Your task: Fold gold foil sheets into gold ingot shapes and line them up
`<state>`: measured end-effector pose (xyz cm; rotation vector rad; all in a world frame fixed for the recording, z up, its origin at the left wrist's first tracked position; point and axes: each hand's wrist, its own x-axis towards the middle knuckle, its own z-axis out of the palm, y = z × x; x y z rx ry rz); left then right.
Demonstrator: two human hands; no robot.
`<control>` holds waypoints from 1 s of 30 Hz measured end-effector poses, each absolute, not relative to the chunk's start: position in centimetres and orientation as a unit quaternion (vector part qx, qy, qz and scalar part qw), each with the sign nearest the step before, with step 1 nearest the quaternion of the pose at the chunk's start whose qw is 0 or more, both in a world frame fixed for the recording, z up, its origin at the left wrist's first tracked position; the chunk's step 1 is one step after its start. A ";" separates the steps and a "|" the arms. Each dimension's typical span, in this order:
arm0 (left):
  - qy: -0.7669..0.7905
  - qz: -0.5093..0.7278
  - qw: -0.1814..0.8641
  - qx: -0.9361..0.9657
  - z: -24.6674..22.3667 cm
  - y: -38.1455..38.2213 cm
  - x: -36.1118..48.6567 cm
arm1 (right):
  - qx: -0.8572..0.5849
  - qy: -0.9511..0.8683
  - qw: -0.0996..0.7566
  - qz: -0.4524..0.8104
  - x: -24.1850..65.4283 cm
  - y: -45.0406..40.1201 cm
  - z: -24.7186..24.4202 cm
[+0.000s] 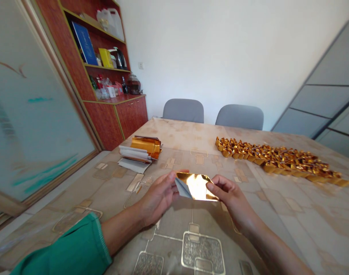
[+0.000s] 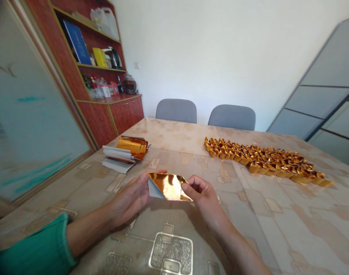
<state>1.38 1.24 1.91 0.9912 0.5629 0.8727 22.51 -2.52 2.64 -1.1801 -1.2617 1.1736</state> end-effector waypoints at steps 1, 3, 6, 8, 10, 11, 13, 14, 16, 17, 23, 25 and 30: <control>0.259 0.391 0.764 0.443 1.8 1.2 1.4 | -0.488 -0.516 0.508 0.487 22.4 -2.5 2.6; 0.266 0.389 0.764 0.441 1.7 1.1 1.4 | -0.481 -0.520 0.507 0.491 22.1 -2.6 2.5; 0.237 0.409 0.762 0.443 1.9 1.0 1.3 | -0.477 -0.536 0.512 0.474 22.0 -2.8 2.3; 0.210 0.406 0.772 0.441 2.2 1.1 1.1 | -0.489 -0.534 0.518 0.456 22.2 -2.8 2.3; 0.206 0.406 0.769 0.448 2.5 1.3 1.0 | -0.505 -0.525 0.520 0.446 22.5 -2.7 2.3; 0.213 0.410 0.761 0.456 2.5 1.3 1.0 | -0.511 -0.520 0.518 0.447 22.5 -2.6 2.3; 0.232 0.418 0.737 0.478 2.4 1.3 1.0 | -0.511 -0.523 0.513 0.450 22.6 -2.6 2.3; 0.242 0.419 0.726 0.490 2.3 1.3 1.0 | -0.506 -0.530 0.510 0.450 22.6 -2.5 2.3; 0.269 0.423 0.703 0.505 2.0 1.3 1.1 | -0.494 -0.548 0.503 0.450 22.5 -2.5 2.2; 0.286 0.424 0.692 0.510 1.9 1.3 1.2 | -0.489 -0.559 0.498 0.449 22.4 -2.5 2.2; 0.353 0.428 0.594 0.583 2.0 1.5 0.8 | -0.502 -0.646 0.459 0.348 22.2 -2.7 2.1; 0.338 0.445 0.498 0.664 2.4 1.3 0.6 | -0.504 -0.684 0.456 0.264 22.4 -2.7 2.3; 0.278 0.468 0.260 0.798 2.7 0.4 0.2 | -0.432 -0.808 0.389 0.097 23.9 -3.2 3.2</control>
